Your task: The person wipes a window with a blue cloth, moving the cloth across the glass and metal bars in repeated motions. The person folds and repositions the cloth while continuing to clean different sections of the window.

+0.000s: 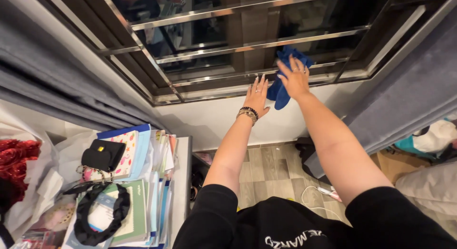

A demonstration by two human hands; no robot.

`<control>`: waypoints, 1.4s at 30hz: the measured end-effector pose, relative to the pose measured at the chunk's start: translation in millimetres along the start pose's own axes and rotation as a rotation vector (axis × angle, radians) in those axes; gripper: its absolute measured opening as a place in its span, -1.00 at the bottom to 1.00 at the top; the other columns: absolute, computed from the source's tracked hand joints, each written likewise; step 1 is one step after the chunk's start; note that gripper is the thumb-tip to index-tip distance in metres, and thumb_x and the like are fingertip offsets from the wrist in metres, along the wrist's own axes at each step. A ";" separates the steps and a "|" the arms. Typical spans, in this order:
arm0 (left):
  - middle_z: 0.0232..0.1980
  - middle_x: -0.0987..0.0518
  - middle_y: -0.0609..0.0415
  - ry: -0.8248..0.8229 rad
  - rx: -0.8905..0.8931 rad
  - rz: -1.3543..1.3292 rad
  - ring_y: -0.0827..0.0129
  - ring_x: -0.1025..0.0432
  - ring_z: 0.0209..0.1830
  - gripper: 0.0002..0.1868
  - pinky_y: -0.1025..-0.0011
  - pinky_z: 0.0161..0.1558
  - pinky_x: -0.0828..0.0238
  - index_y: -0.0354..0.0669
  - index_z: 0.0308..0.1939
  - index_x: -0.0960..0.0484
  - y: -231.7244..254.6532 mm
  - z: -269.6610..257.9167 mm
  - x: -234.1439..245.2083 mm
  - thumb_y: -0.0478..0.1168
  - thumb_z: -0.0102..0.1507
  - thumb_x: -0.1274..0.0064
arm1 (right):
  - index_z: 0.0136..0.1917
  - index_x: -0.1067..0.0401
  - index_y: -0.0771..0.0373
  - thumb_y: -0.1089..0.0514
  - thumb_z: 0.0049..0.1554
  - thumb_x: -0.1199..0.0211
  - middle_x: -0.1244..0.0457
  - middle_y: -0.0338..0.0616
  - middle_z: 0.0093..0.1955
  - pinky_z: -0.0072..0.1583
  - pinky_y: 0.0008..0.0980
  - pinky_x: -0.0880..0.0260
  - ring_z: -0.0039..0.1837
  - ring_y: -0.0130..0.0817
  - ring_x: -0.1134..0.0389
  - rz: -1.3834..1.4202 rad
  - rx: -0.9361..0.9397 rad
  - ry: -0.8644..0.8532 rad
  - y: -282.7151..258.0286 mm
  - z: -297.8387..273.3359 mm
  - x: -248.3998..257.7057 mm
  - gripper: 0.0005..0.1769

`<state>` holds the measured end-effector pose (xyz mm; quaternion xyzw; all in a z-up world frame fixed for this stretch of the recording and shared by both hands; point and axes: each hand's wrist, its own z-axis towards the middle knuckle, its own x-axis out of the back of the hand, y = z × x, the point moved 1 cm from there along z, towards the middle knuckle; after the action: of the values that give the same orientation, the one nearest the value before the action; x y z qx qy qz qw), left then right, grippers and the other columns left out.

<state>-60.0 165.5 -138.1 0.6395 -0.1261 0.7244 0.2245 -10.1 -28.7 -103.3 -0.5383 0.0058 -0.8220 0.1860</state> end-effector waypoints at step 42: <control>-0.06 -0.69 -0.19 0.110 0.590 0.043 0.00 -0.64 -0.04 -0.48 0.11 -0.09 -0.64 -0.20 0.41 -0.28 -295.2 -41.8 16.6 -0.31 0.33 0.26 | -0.04 -0.63 0.13 0.20 0.21 -0.12 -0.34 0.08 0.01 -0.05 -0.04 -0.52 -0.04 0.10 -0.43 -0.213 0.370 -0.081 -333.9 103.0 -128.2 -0.76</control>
<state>45.9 443.9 -158.8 0.6341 0.0886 0.7679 0.0203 26.3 341.8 -103.2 -0.5252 -0.2097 -0.8017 0.1936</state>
